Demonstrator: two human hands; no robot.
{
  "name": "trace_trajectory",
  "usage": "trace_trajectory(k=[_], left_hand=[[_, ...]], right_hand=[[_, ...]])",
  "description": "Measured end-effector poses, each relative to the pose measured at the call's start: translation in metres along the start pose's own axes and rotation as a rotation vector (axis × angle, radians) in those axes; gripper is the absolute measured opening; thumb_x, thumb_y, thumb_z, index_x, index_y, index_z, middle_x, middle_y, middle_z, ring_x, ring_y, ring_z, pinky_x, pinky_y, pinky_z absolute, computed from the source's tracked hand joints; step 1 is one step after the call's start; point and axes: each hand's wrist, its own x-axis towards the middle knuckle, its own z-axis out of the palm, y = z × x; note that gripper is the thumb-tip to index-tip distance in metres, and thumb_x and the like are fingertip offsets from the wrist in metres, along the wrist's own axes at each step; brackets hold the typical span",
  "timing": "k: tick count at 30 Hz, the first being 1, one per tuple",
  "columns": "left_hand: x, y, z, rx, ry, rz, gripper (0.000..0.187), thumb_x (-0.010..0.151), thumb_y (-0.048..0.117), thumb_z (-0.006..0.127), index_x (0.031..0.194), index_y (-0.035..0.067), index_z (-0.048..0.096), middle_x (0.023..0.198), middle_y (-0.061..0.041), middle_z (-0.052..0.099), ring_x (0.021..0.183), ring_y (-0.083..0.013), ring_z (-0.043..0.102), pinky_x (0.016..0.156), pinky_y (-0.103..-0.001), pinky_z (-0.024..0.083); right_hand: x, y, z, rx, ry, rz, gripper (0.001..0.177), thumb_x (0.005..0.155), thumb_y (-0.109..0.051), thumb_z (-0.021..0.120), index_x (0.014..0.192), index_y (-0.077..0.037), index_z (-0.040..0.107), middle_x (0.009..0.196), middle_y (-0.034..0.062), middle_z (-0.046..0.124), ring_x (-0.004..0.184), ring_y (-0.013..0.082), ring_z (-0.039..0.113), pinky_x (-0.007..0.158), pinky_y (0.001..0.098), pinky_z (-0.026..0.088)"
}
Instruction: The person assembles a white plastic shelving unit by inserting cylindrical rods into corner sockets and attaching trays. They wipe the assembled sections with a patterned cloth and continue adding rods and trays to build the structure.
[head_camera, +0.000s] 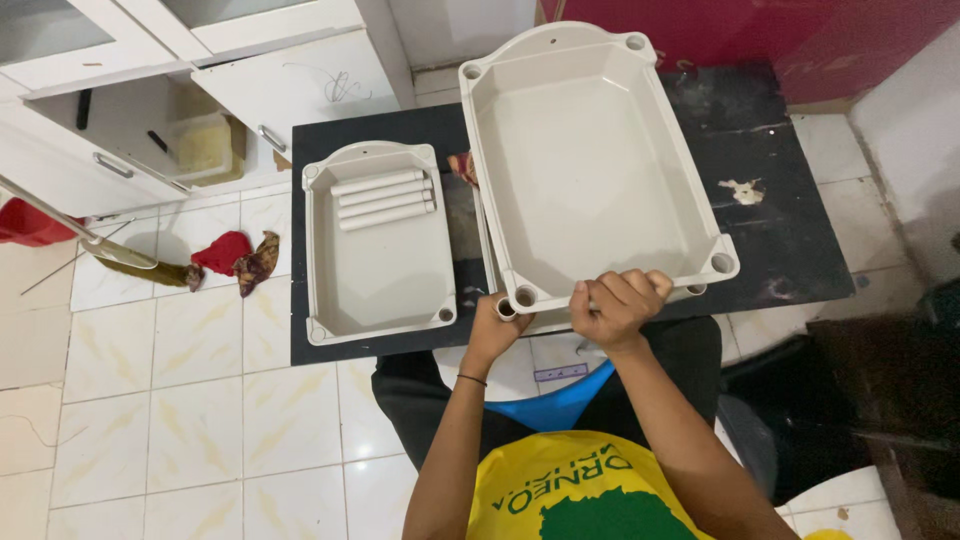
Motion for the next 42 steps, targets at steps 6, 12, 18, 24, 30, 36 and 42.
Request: trace_trajectory(k=[6, 12, 18, 24, 30, 36, 42], left_hand=[[0.001, -0.009, -0.013, 0.022, -0.202, -0.127, 0.035, 0.078, 0.011, 0.083, 0.109, 0.002, 0.07, 0.098, -0.008, 0.076, 0.089, -0.0133, 0.069, 0.081, -0.029, 0.056], [0.007, -0.066, -0.075, 0.102, -0.562, -0.019, 0.079, 0.083, 0.016, 0.073, 0.153, -0.001, 0.041, 0.151, -0.017, 0.049, 0.143, -0.0235, 0.043, 0.117, -0.034, 0.036], [0.049, -0.102, -0.071, 0.003, 0.022, -0.461, 0.053, 0.088, 0.036, 0.073, 0.123, -0.002, 0.065, 0.112, -0.015, 0.074, 0.101, -0.0239, 0.069, 0.077, -0.04, 0.054], [0.09, -0.126, -0.056, 0.104, 0.175, -0.491, 0.05, 0.088, 0.026, 0.081, 0.124, -0.003, 0.063, 0.101, -0.012, 0.072, 0.087, -0.0168, 0.066, 0.074, -0.027, 0.054], [0.123, -0.14, -0.04, -0.123, 0.158, -0.531, 0.057, 0.087, 0.011, 0.073, 0.137, 0.0, 0.047, 0.103, -0.016, 0.074, 0.088, -0.0179, 0.072, 0.075, -0.027, 0.058], [0.117, -0.148, -0.035, 0.125, -0.015, -0.14, 0.038, 0.096, 0.013, 0.07, 0.126, -0.01, 0.063, 0.107, -0.016, 0.077, 0.094, -0.0198, 0.073, 0.079, -0.028, 0.058], [0.093, -0.15, -0.011, -0.044, 0.172, -0.418, 0.051, 0.081, 0.011, 0.082, 0.119, -0.011, 0.056, 0.107, -0.018, 0.072, 0.089, -0.0196, 0.07, 0.072, -0.031, 0.059]], right_hand=[[0.009, -0.008, -0.012, 0.026, -0.072, 0.043, 0.018, 0.087, -0.018, 0.069, 0.069, -0.013, 0.069, 0.07, -0.0035, 0.062, 0.07, 0.0172, 0.052, 0.09, 0.0414, 0.032], [-0.031, -0.04, -0.048, 0.291, -0.006, 0.079, 0.007, 0.082, -0.018, 0.065, 0.084, -0.011, 0.069, 0.091, 0.0094, 0.057, 0.088, 0.0316, 0.057, 0.097, 0.0532, 0.037], [-0.121, -0.047, -0.004, 0.646, -0.467, 0.81, 0.038, 0.076, -0.004, 0.072, 0.113, -0.005, 0.065, 0.082, 0.0068, 0.063, 0.075, 0.0176, 0.063, 0.068, 0.0303, 0.051], [-0.167, -0.003, 0.058, 0.671, -0.334, 1.491, 0.028, 0.093, -0.01, 0.071, 0.118, 0.0, 0.062, 0.097, 0.0084, 0.071, 0.087, 0.0164, 0.067, 0.079, 0.0313, 0.055], [-0.168, -0.021, 0.049, 0.479, -0.556, 1.33, 0.057, 0.092, -0.026, 0.066, 0.139, -0.006, 0.041, 0.11, 0.0178, 0.068, 0.087, 0.03, 0.07, 0.075, 0.0381, 0.055], [-0.171, -0.005, 0.05, 0.301, -0.61, 1.1, 0.029, 0.095, -0.026, 0.066, 0.11, -0.002, 0.072, 0.105, 0.022, 0.077, 0.098, 0.0357, 0.073, 0.085, 0.0424, 0.055], [-0.188, 0.023, 0.039, 0.173, -0.625, 1.089, 0.028, 0.086, -0.02, 0.068, 0.105, 0.001, 0.072, 0.092, 0.0247, 0.074, 0.08, 0.0383, 0.074, 0.073, 0.0445, 0.058]])
